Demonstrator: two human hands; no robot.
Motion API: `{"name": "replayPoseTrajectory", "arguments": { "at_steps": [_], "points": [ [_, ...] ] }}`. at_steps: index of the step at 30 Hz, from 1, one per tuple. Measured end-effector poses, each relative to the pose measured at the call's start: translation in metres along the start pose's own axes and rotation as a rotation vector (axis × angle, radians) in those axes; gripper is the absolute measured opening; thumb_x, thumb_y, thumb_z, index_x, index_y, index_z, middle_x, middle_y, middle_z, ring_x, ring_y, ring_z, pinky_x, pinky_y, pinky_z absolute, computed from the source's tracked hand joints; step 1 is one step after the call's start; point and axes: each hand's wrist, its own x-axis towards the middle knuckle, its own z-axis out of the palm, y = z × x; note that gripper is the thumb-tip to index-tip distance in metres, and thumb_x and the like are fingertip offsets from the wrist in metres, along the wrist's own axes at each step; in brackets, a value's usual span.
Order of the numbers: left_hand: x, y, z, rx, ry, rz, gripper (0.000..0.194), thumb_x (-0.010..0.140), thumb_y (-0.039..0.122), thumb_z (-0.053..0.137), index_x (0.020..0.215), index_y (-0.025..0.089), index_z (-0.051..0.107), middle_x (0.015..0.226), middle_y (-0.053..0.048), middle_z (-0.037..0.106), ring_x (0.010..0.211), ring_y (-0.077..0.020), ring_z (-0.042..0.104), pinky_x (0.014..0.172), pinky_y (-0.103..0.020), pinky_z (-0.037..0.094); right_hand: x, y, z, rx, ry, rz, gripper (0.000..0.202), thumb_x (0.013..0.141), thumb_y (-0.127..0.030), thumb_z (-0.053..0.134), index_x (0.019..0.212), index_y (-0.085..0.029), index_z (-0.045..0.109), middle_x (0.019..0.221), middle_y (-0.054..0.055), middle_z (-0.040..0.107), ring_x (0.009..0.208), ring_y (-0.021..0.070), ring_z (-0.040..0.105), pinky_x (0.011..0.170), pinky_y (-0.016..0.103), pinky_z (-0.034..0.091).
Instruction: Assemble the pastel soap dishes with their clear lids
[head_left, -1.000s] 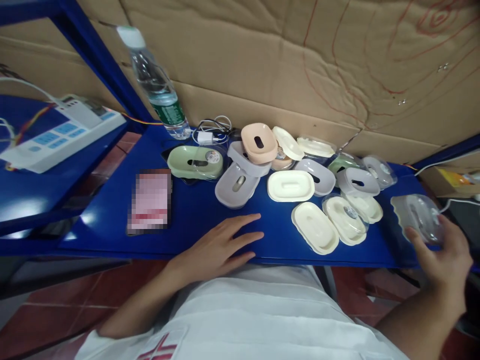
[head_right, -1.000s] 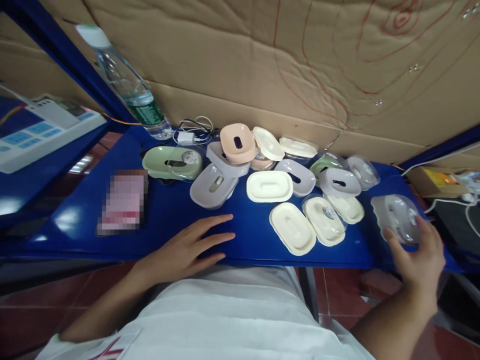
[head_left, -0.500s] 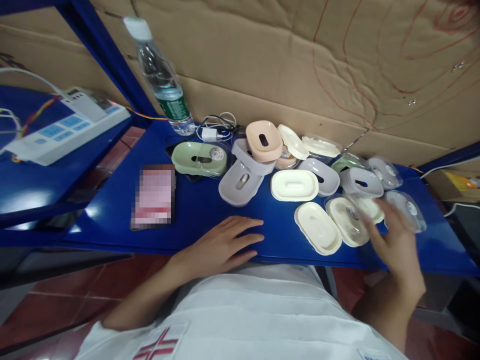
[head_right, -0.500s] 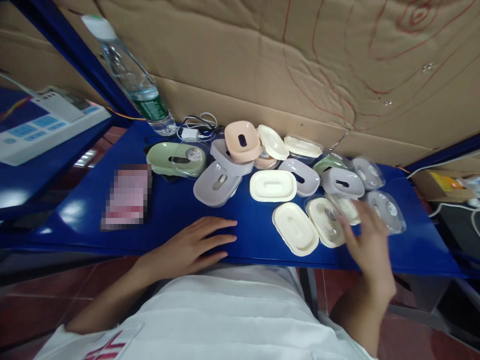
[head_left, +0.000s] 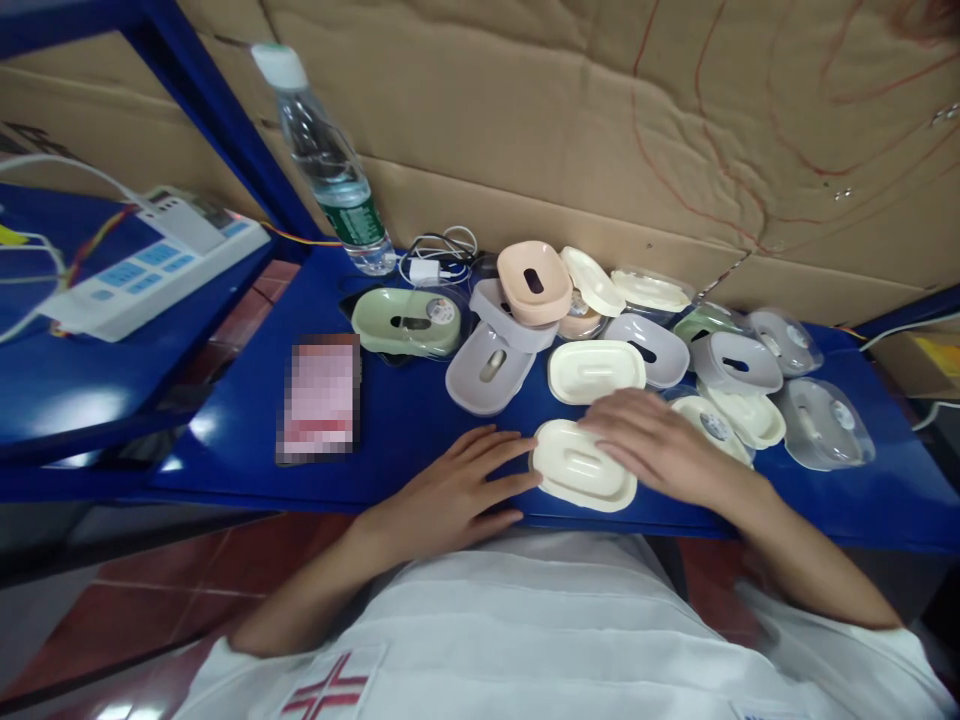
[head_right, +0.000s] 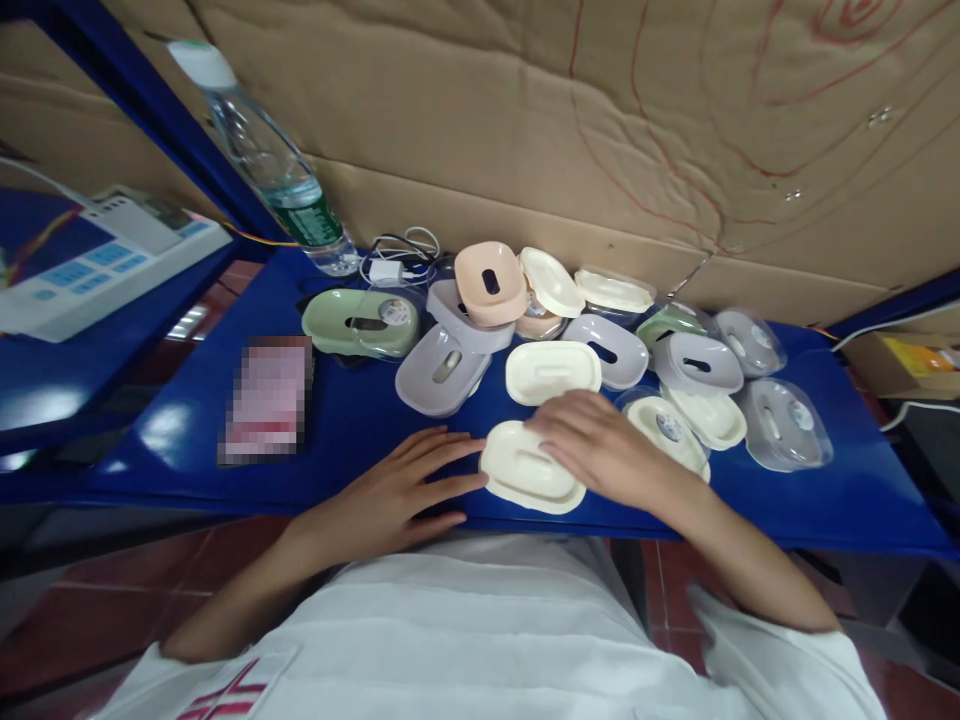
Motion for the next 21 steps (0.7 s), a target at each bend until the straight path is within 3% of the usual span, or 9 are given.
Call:
{"name": "replayPoseTrajectory", "arguments": {
  "at_steps": [2,5,8,11,16,19,21],
  "points": [
    [0.002,0.0,-0.001,0.004,-0.005,-0.027,0.036,0.106,0.032,0.068,0.141,0.024,0.064,0.145,-0.013,0.067,0.136,-0.0289,0.063,0.125,-0.057,0.046,-0.005,0.016,-0.006,-0.105,0.049,0.108,0.03,0.109,-0.024,0.06,0.138,-0.022,0.067,0.129,0.011,0.077,0.124,0.028,0.07,0.112,0.049,0.051],
    [0.003,0.001,-0.002,-0.007,0.044,-0.082,0.018,0.104,0.028,0.071,0.121,0.022,0.069,0.129,-0.011,0.069,0.126,-0.0259,0.066,0.125,-0.054,0.046,-0.011,0.032,-0.002,-0.178,0.077,0.192,0.026,0.11,-0.026,0.058,0.133,-0.022,0.069,0.127,0.011,0.078,0.122,0.0294,0.07,0.109,0.05,0.051],
    [0.003,0.002,-0.003,-0.007,0.091,-0.049,0.01,0.102,0.028,0.074,0.107,0.02,0.069,0.136,-0.014,0.066,0.134,-0.0284,0.063,0.125,-0.054,0.047,-0.014,0.035,0.006,-0.168,0.055,0.21,0.028,0.111,-0.026,0.055,0.136,-0.023,0.068,0.135,0.011,0.075,0.129,0.0301,0.068,0.112,0.051,0.048],
    [0.003,0.001,-0.003,0.003,0.085,-0.011,0.015,0.102,0.032,0.074,0.108,0.02,0.068,0.142,-0.014,0.066,0.135,-0.0273,0.063,0.125,-0.05,0.048,-0.017,0.034,0.005,-0.159,0.052,0.286,0.035,0.111,-0.03,0.054,0.145,-0.023,0.062,0.143,0.012,0.071,0.133,0.0314,0.065,0.113,0.051,0.048],
    [0.004,0.001,-0.003,0.038,0.086,-0.013,0.017,0.105,0.034,0.071,0.113,0.02,0.067,0.128,-0.011,0.072,0.12,-0.0249,0.069,0.118,-0.048,0.05,-0.031,0.043,-0.001,-0.195,0.073,0.422,0.053,0.107,-0.041,0.06,0.156,-0.024,0.051,0.149,0.015,0.065,0.138,0.0366,0.061,0.114,0.055,0.047],
    [0.003,0.001,-0.003,0.057,0.095,-0.03,0.025,0.106,0.039,0.071,0.12,0.019,0.067,0.113,-0.008,0.071,0.105,-0.0237,0.068,0.103,-0.044,0.055,-0.039,0.054,0.003,-0.255,0.012,0.484,0.067,0.104,-0.039,0.061,0.166,-0.022,0.039,0.158,0.019,0.057,0.145,0.0409,0.055,0.114,0.06,0.047],
    [0.003,0.001,-0.003,0.06,0.085,-0.045,0.023,0.106,0.04,0.07,0.117,0.02,0.067,0.106,-0.006,0.069,0.098,-0.0225,0.066,0.092,-0.04,0.054,-0.041,0.062,0.006,-0.304,-0.01,0.537,0.069,0.102,-0.033,0.059,0.168,-0.021,0.038,0.153,0.02,0.061,0.137,0.0417,0.06,0.108,0.06,0.049]
  ]
}}
